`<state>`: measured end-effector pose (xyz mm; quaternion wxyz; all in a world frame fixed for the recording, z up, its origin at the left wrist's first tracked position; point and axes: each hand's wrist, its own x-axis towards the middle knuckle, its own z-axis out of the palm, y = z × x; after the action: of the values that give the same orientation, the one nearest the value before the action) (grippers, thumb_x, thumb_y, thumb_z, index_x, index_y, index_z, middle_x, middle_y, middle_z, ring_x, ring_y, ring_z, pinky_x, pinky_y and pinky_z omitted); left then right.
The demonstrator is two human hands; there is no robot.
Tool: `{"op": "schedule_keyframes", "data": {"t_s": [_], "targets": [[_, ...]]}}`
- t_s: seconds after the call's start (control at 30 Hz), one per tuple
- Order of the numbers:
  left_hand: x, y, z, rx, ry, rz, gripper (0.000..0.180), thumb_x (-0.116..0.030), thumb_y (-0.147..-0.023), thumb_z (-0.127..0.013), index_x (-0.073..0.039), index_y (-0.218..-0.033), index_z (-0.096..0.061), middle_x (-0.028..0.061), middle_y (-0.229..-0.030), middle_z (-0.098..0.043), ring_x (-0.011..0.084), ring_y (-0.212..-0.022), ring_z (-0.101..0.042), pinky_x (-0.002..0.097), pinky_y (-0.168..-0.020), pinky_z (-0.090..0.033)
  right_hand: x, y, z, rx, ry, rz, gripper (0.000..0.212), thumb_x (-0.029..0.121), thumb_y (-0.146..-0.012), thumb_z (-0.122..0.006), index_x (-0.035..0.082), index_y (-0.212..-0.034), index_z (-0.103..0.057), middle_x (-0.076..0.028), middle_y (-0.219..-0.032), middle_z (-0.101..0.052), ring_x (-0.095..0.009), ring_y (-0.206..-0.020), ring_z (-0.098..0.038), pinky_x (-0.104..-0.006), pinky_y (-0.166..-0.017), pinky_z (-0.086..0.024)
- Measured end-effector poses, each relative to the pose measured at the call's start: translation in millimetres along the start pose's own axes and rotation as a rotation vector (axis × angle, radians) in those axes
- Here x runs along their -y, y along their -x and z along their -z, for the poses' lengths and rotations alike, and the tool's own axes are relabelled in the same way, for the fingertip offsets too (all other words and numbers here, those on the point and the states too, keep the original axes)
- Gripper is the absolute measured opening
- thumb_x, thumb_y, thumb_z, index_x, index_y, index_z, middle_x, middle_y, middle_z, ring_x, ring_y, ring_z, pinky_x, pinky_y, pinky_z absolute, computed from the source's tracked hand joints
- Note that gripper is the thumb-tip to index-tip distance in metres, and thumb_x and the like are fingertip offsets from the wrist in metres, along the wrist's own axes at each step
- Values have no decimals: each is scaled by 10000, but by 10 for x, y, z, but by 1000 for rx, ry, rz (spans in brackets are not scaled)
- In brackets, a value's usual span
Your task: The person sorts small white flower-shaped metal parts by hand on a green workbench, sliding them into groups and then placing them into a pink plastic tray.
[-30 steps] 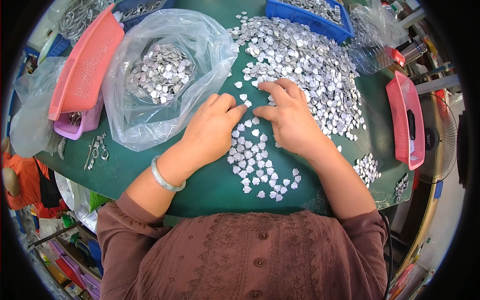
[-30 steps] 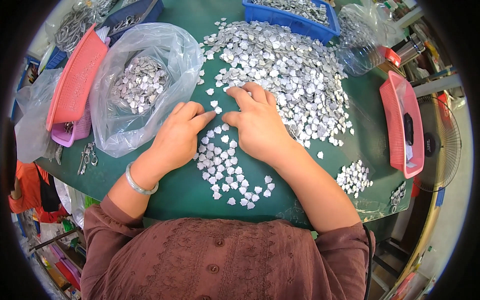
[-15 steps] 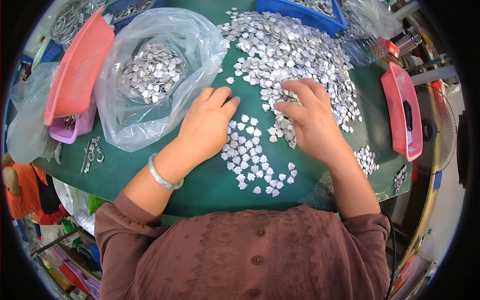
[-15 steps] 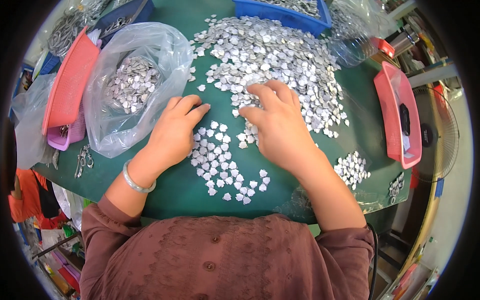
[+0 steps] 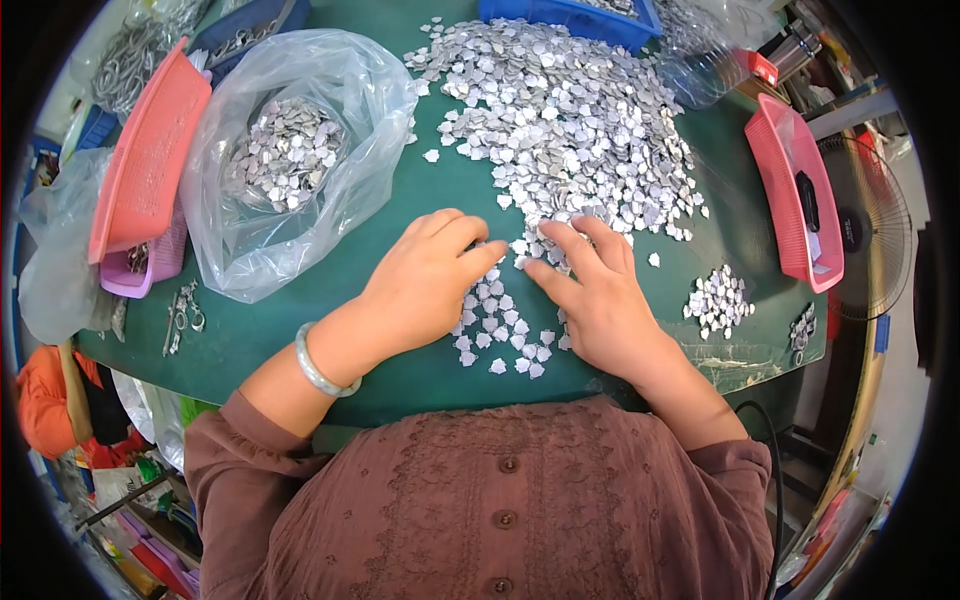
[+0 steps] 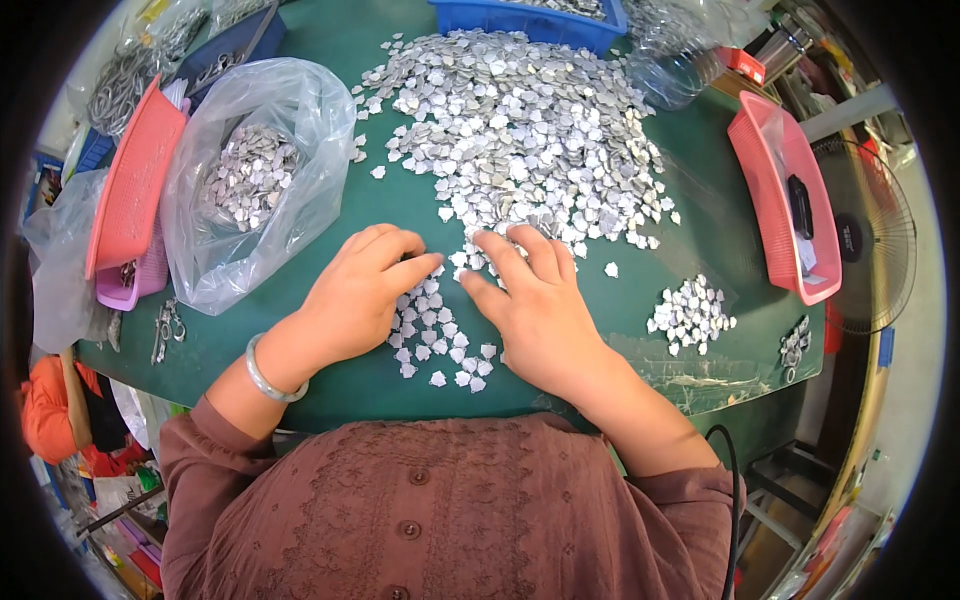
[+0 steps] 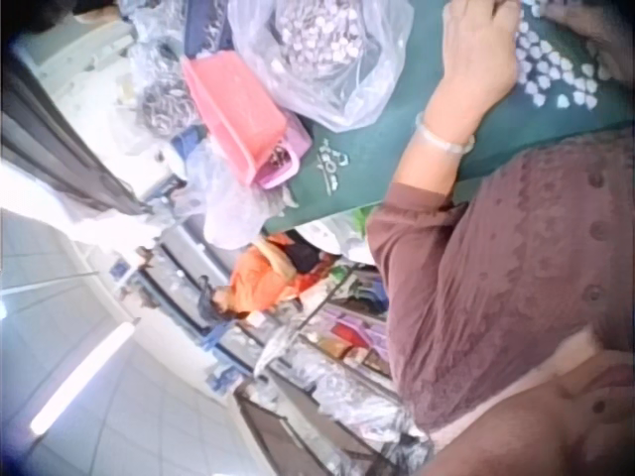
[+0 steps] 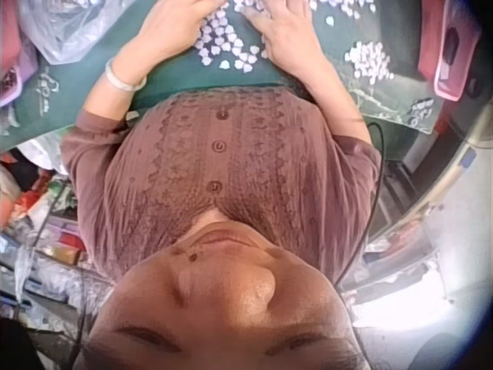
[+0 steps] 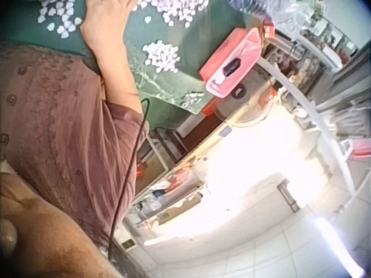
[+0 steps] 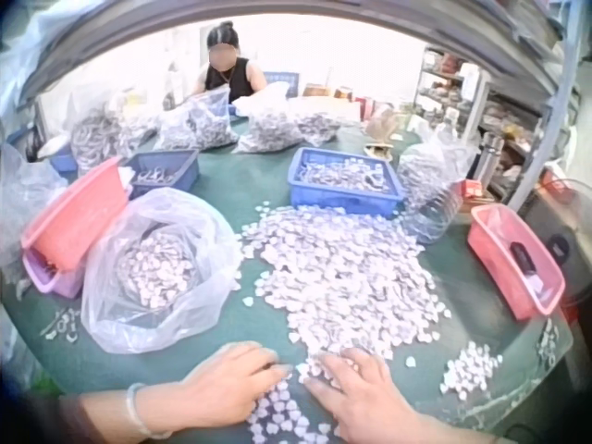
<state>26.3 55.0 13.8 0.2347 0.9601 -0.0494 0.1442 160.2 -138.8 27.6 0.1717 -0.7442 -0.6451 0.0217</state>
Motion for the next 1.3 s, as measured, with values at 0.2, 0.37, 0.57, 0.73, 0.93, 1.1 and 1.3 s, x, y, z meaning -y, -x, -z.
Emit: {"op": "schedule_keyframes", "data": {"t_s": [0.2, 0.37, 0.57, 0.73, 0.93, 1.1, 1.3], "targets": [[-65, -49, -104, 19, -29, 0, 438, 60, -695, -601, -75, -1099, -703, 95, -1073, -581, 285, -1024, -536, 396, -920, -422, -2, 54, 3, 26, -33, 32, 406, 6, -708, -609, 91, -1097, -689, -140, -1372, -480, -388, -1267, -401, -524, -1029, -338], [-112, 18, -37, 77, -57, 0, 455, 53, -672, -610, -133, -1070, -728, 91, -1076, -588, 287, -1025, -537, 404, -921, -420, -79, 16, -37, -62, 80, -45, 389, 12, -711, -615, 97, -1082, -693, -142, -1378, -477, -391, -1269, -398, -522, -1035, -332], [-126, 80, -8, 68, -49, -29, 432, 48, -694, -591, -126, -1064, -729, 96, -1108, -594, 287, -1036, -537, 412, -920, -418, -66, 33, -26, -54, 77, -26, 361, -3, -700, -615, 94, -1035, -707, -149, -1376, -480, -393, -1274, -396, -525, -1029, -338], [-127, 1, -46, 26, -55, -17, 401, 45, -717, -582, -87, -1074, -709, 95, -1133, -596, 290, -1034, -537, 414, -926, -411, -130, 147, 58, -72, 19, -63, 330, -21, -695, -607, 76, -993, -713, -144, -1361, -497, -394, -1266, -409, -517, -1031, -344], [-119, -33, -34, 77, -34, -39, 373, 37, -734, -583, -63, -1074, -697, 92, -1144, -602, 286, -1033, -544, 408, -933, -402, -230, 313, 66, -133, -47, -167, 323, -47, -695, -600, 59, -979, -711, -131, -1349, -510, -394, -1250, -425, -495, -1021, -367], [-174, -66, -110, 51, -41, -42, 378, 40, -724, -591, -63, -1072, -696, 96, -1128, -609, 278, -1041, -549, 404, -929, -403, -194, 296, 29, -112, 18, -118, 327, -32, -695, -610, 65, -989, -714, -137, -1354, -499, -387, -1232, -434, -497, -1007, -374], [-163, -51, -124, 47, -37, -53, 388, 54, -720, -584, -49, -1081, -684, 100, -1120, -607, 280, -1042, -550, 407, -932, -403, -96, 141, 23, -160, -11, -22, 283, 17, -691, -628, 52, -958, -713, -147, -1312, -523, -366, -1205, -451, -486, -981, -385]]}}
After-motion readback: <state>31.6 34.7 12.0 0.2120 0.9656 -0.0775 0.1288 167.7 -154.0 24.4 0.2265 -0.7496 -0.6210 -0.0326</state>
